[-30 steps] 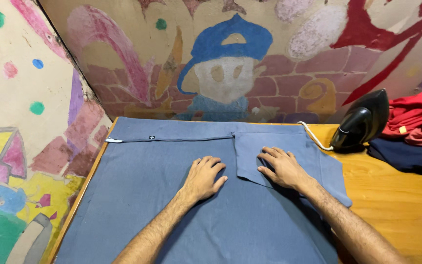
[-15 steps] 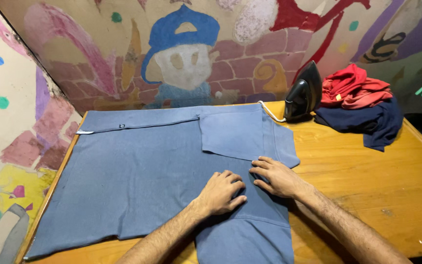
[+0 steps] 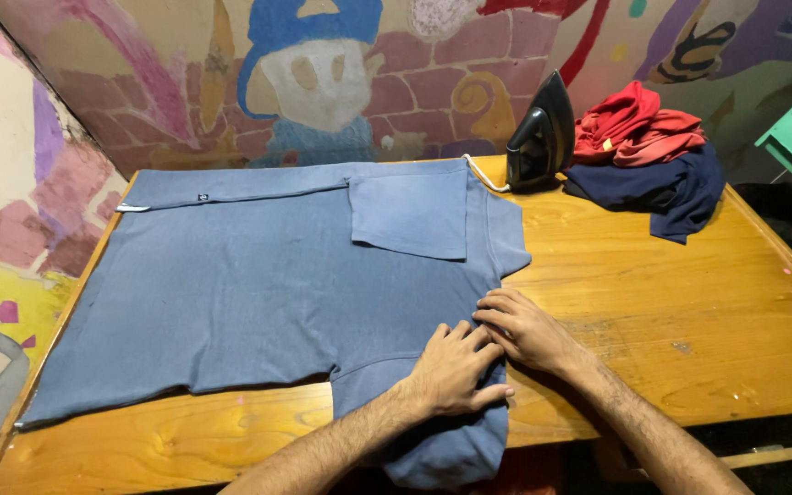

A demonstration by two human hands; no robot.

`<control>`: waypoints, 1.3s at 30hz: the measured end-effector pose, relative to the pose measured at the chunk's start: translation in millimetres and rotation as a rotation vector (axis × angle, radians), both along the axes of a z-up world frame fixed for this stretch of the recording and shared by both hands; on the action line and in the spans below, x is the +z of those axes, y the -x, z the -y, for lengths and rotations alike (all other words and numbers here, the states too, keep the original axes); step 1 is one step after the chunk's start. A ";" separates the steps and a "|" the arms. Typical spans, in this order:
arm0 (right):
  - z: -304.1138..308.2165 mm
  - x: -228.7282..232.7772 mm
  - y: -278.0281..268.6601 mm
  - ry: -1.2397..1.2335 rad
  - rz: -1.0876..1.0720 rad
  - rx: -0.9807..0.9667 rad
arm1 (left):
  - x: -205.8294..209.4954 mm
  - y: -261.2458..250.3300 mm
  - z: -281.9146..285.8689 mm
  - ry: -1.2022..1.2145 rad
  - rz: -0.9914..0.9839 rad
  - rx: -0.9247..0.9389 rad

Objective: The person irons a blue garment on a wooden table using an electric iron. They then fold the garment by hand and press the iron onto the folded item to flatten it.

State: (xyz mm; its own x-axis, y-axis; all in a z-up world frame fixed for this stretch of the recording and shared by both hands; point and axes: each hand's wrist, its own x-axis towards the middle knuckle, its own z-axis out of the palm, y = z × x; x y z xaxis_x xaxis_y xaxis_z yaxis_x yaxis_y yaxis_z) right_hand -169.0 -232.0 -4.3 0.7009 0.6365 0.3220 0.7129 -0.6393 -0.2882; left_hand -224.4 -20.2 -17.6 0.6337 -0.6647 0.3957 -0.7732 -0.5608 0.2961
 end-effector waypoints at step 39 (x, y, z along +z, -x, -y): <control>5.5 18.2 -40.1 -0.070 -0.379 -0.028 | 76.8 -42.4 -31.7 -0.225 -0.476 0.258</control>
